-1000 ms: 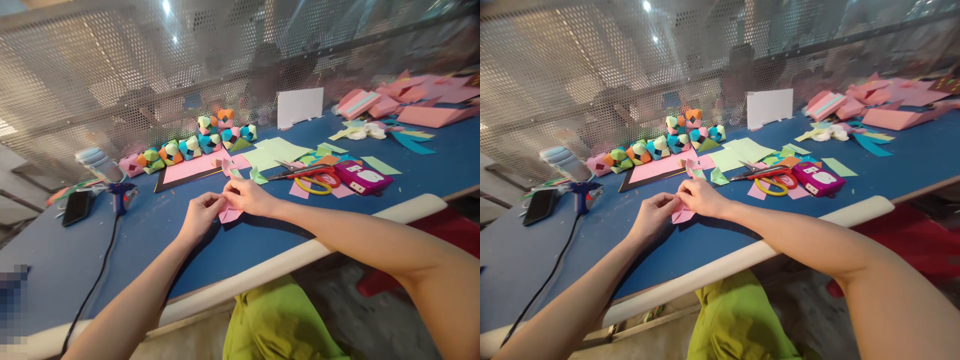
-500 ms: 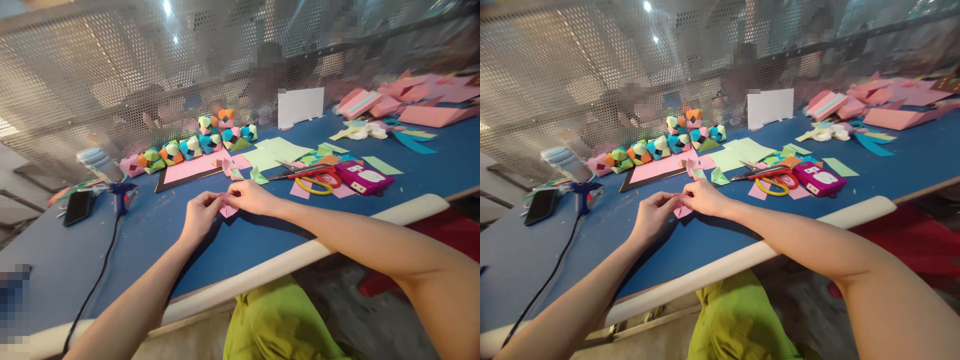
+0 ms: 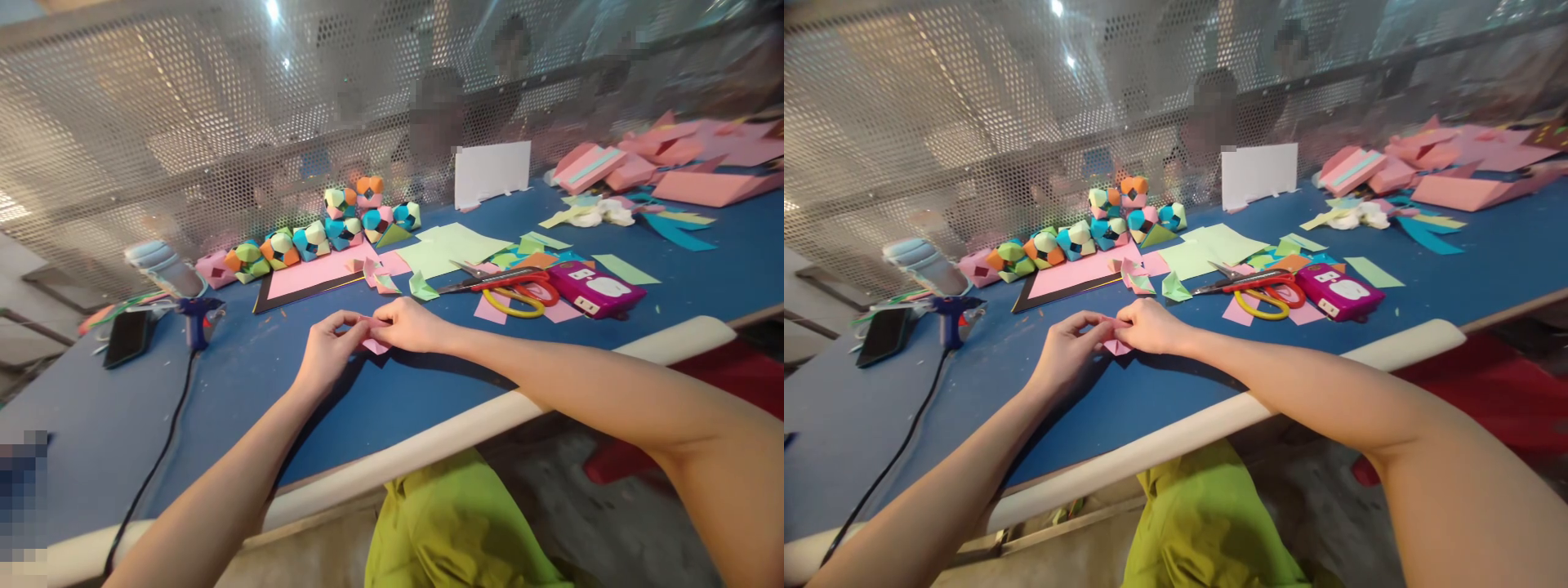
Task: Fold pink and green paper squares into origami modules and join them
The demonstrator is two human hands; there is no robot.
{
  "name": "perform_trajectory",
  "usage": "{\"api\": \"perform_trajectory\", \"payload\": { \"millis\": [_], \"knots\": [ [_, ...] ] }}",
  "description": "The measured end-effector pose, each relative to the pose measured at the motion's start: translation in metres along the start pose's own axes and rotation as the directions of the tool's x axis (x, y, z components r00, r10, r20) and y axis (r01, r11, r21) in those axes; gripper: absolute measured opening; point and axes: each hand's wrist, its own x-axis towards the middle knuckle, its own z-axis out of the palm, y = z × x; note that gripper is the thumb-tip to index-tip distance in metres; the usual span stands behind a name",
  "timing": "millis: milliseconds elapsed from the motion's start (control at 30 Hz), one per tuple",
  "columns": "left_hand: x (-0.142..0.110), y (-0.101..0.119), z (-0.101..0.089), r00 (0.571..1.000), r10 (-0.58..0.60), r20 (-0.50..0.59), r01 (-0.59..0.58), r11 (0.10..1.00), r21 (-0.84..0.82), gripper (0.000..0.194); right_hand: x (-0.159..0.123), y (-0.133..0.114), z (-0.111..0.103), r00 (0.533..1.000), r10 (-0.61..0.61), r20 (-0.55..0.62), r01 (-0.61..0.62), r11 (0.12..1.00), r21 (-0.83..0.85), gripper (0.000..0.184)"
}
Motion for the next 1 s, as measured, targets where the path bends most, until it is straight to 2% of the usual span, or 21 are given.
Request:
{"api": "perform_trajectory", "payload": {
  "millis": [133,367,567,667,800,900,1000],
  "knots": [
    [0.000,0.000,-0.001,0.999,0.033,0.012,-0.033,0.999,0.007,0.028,-0.001,-0.002,-0.001,1.000,-0.020,0.001,0.020,1.000,-0.022,0.028],
    [0.001,-0.001,-0.003,0.997,0.077,-0.016,-0.076,0.995,0.068,0.020,-0.001,-0.002,0.000,1.000,-0.018,-0.001,0.018,1.000,-0.012,0.028],
    [0.002,-0.002,-0.003,0.999,0.041,0.024,-0.040,0.999,-0.019,0.028,0.000,0.000,-0.002,1.000,0.005,-0.001,-0.005,1.000,0.028,0.027],
    [0.004,-0.005,-0.005,0.998,0.052,-0.029,-0.052,0.999,-0.007,0.030,0.003,0.003,-0.003,1.000,0.010,0.024,-0.013,0.995,0.099,0.032],
    [0.008,-0.010,-0.006,0.989,0.026,-0.149,-0.043,0.993,-0.114,0.034,0.007,0.008,-0.004,1.000,-0.025,-0.017,0.028,0.982,0.189,0.037],
    [0.009,-0.012,-0.005,0.985,-0.007,-0.172,-0.029,0.978,-0.205,0.033,0.010,0.011,-0.004,0.994,-0.083,-0.077,0.094,0.984,0.149,0.032],
    [0.009,-0.011,-0.003,0.991,-0.027,-0.132,-0.006,0.970,-0.242,0.028,0.009,0.013,-0.005,0.986,-0.119,-0.118,0.128,0.989,0.069,0.033]
  ]
}}
